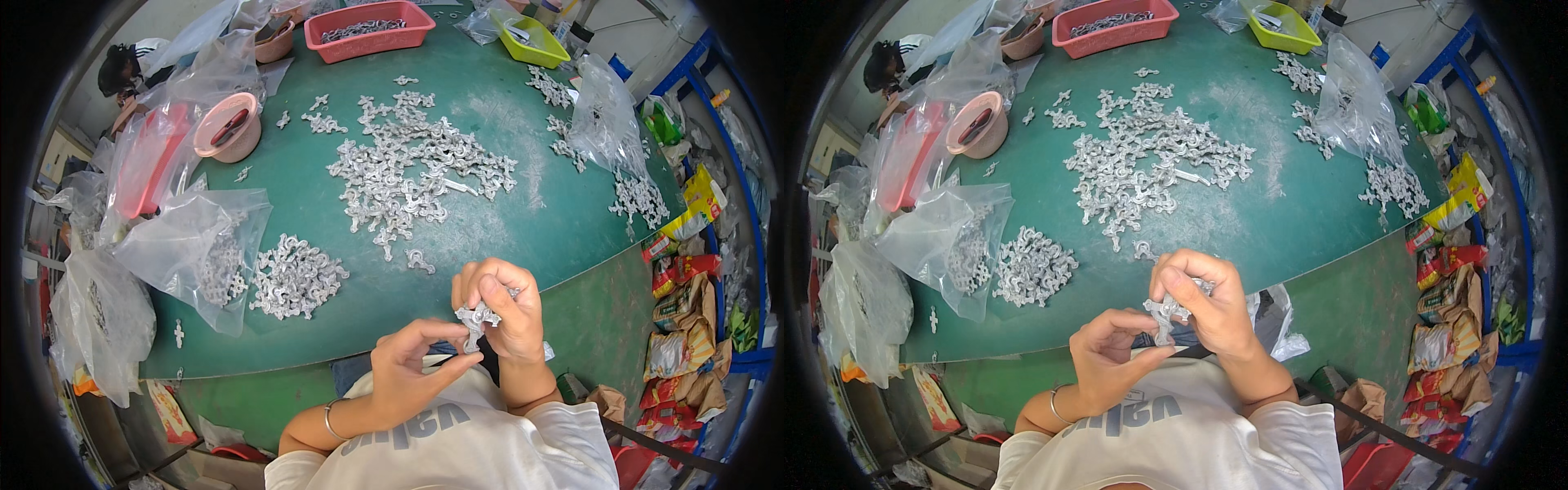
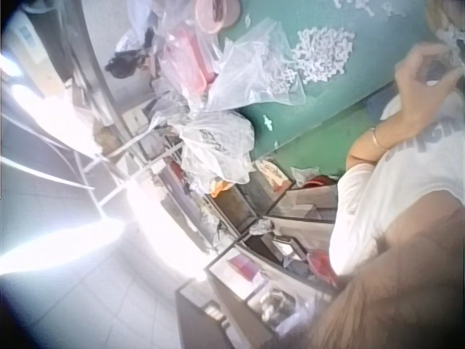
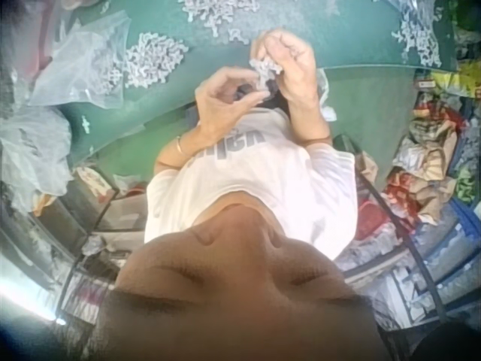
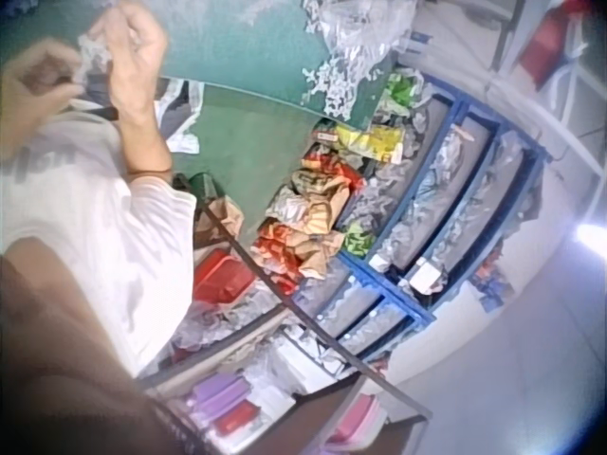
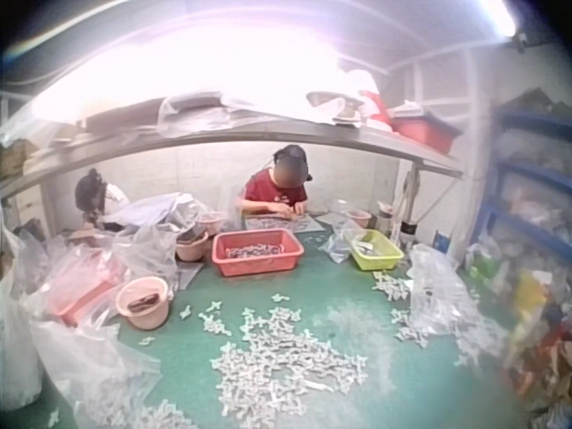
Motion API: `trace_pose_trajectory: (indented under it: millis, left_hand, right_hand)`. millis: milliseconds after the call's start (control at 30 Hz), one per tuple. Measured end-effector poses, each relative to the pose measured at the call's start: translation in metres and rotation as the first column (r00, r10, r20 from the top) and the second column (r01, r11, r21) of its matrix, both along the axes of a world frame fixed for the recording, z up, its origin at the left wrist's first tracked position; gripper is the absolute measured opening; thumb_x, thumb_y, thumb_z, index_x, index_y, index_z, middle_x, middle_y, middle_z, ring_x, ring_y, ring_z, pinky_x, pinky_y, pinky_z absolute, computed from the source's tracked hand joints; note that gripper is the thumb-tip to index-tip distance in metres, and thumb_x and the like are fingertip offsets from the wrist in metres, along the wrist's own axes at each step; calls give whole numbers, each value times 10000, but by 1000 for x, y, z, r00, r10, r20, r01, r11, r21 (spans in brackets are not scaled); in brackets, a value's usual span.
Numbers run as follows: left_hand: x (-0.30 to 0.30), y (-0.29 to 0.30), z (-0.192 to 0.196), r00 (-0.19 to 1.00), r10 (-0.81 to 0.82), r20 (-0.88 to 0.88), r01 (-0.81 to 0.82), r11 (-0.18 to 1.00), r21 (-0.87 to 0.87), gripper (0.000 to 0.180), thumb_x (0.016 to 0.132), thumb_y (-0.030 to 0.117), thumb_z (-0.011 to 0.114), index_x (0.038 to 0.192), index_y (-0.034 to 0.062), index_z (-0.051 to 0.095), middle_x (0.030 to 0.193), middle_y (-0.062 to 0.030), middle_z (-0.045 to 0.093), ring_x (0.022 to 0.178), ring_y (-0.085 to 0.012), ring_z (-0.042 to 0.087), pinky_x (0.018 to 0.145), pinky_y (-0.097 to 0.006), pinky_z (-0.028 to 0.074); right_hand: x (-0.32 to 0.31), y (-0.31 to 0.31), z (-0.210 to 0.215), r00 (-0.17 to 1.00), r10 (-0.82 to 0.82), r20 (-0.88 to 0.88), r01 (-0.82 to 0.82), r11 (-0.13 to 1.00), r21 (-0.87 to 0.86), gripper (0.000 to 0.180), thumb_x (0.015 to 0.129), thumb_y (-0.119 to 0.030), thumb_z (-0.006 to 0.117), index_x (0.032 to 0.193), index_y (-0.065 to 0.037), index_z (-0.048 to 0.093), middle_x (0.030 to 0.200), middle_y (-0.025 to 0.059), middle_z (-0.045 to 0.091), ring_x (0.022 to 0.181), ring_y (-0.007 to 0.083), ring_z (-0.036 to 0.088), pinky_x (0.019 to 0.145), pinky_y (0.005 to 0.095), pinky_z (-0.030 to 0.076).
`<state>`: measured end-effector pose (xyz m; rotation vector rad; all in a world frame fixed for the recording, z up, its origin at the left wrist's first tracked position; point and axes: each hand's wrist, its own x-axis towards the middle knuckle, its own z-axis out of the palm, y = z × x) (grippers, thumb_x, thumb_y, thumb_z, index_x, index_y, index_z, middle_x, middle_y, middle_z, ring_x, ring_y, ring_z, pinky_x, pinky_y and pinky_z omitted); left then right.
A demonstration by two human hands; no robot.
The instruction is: The person assembles small metal components by hand at a workbench, picking up individual silver-colored pieces from a pile and fitting them together.
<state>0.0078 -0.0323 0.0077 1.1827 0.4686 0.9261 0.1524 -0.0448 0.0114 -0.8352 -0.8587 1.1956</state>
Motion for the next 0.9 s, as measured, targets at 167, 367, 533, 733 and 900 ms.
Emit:
trace_pose_trajectory:
  millis: [167, 367, 533, 733, 900]
  left_hand:
    - [0, 0, -1, 1000, -10, -10, 10, 1000, 3, 324, 630, -158, 658, 921, -74, 541, 895, -137, 568, 828, -150, 553, 757, -277, 464]
    - [2, 1, 0, 1000, 0, -22, 0, 1000, 20, 299, 642, -163, 641, 912, -80, 543, 885, -141, 572, 814, -158, 562, 747, -277, 471]
    - [4, 1, -1, 1000, 23, 3, -23, 1000, 22, 293, 666, -116, 658, 939, -72, 563, 829, -112, 599, 761, -140, 566, 713, -264, 465]
    - [2, 2, -2, 999, 3, -35, -4, 1000, -15, 265, 672, -156, 617, 917, -91, 542, 894, -146, 578, 847, -175, 571, 781, -295, 478]
    - [1, 6, -3, 1000, -25, -5, 24, 995, -98, 256, 713, -112, 616, 959, -82, 553, 886, -123, 596, 819, -156, 588, 764, -270, 484]
  right_hand:
    - [2, 0, 1, 999, -27, 41, 25, 999, 36, 223, 856, -151, 508, 699, 6, 533, 676, 52, 521, 632, 99, 449, 575, 229, 351]
    - [5, -2, -1, 990, -74, 116, 64, 994, 90, 183, 844, -109, 514, 705, 7, 538, 680, 51, 525, 638, 101, 455, 589, 234, 359]
    - [5, -2, -2, 987, -92, 134, 78, 991, 107, 188, 848, -119, 517, 713, 9, 542, 681, 50, 527, 633, 99, 454, 581, 230, 355]
    - [6, -1, -6, 987, -104, 126, 89, 989, 121, 204, 852, -148, 531, 723, 9, 552, 683, 49, 530, 621, 95, 451, 558, 220, 346]
    - [7, -2, -7, 917, -267, 296, 198, 949, 244, 138, 806, -83, 568, 721, 26, 575, 670, 71, 565, 592, 110, 485, 529, 235, 369]
